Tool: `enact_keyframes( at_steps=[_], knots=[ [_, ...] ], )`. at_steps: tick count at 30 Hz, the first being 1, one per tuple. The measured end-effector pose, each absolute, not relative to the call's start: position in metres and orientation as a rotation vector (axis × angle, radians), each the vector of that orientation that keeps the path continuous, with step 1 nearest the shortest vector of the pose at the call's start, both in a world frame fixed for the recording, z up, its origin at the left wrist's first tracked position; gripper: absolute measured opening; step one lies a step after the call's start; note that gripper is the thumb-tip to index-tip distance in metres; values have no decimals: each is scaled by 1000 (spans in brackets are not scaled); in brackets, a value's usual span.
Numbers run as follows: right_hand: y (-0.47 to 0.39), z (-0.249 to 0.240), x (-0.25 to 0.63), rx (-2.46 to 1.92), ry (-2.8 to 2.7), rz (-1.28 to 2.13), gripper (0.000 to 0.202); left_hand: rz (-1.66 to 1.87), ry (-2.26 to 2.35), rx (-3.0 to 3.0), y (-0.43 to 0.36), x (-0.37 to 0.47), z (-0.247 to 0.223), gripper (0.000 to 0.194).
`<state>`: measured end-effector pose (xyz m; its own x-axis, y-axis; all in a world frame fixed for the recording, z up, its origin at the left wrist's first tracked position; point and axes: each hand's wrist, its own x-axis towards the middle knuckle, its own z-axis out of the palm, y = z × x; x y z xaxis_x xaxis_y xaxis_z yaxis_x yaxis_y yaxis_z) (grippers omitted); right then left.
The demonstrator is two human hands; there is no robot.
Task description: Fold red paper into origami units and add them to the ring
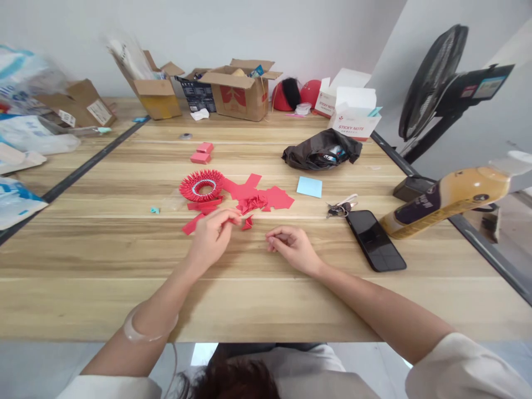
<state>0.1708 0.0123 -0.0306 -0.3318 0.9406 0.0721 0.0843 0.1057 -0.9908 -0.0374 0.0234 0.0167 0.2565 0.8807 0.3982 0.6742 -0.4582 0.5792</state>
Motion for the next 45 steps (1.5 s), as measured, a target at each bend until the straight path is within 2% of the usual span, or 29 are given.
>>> enact_keyframes(
  at_steps=[4,8,11,23,34,39,45],
  knots=[
    [10,-27,169,-972,-1559,1349,25,860,1224,2105,13,-19,10,24],
    [10,-23,169,-943,-1602,1300,24,759,1171,1993,7,-13,8,16],
    [11,-23,170,-1001,-1575,1278,28,705,1126,2012,7,-15,8,20],
    [15,-23,171,-876,-1381,1535,21,559,993,2229,6,-15,10,27],
    [16,-27,170,-987,-1318,1415,18,678,1147,1806,5,-10,10,10],
    [14,-25,171,-985,-1337,1466,25,763,1157,1557,7,-10,2,20],
    [14,-27,172,-1010,-1402,1447,20,744,1119,1513,8,-9,5,23]
  ],
)
